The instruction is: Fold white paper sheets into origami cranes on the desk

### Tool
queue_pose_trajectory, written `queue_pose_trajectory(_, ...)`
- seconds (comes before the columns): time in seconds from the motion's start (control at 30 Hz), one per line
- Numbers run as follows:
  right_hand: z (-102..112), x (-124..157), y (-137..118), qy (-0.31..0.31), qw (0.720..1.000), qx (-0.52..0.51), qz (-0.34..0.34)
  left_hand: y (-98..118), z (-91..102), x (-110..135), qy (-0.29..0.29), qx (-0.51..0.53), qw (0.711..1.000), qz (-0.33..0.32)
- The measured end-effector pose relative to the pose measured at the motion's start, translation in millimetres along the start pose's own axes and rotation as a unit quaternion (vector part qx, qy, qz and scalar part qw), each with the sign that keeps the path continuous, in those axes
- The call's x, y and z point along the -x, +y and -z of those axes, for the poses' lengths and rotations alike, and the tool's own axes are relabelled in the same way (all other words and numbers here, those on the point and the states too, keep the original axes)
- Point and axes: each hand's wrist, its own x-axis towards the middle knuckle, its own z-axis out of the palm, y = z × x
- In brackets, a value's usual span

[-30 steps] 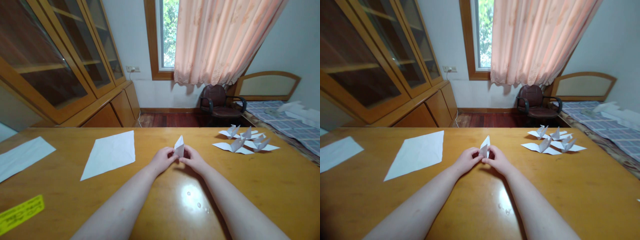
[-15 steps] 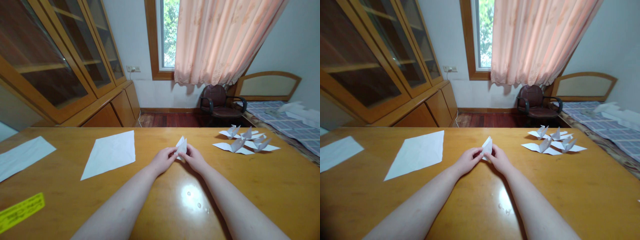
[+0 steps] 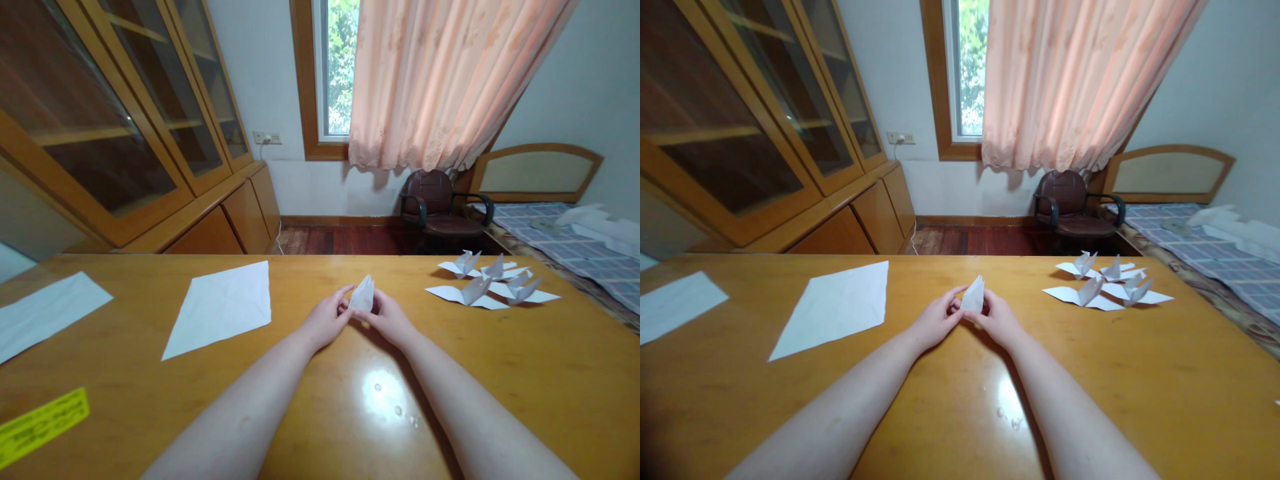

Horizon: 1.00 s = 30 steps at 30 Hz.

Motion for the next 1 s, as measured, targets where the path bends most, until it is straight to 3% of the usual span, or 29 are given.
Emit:
queue_pose_trajectory(0.67, 3.3, -0.3, 8.2, -0.025, 0.999, 0.040, -0.025, 1.2, 1.4, -1.6, 0.000, -0.042, 0.999, -0.011)
queue_pose_trajectory(0.83, 4.1, 2.3, 5.9, -0.050, 0.998, 0.026, -0.017, -5.6, -1.3, -3.2, 0.049, 0.014, 0.998, 0.038)
queue_pose_trajectory(1.0, 4.1, 4.5, -3.3, -0.075, 0.997, 0.025, -0.006, -4.4, 1.1, -3.8, 0.069, -0.037, 0.997, 0.021)
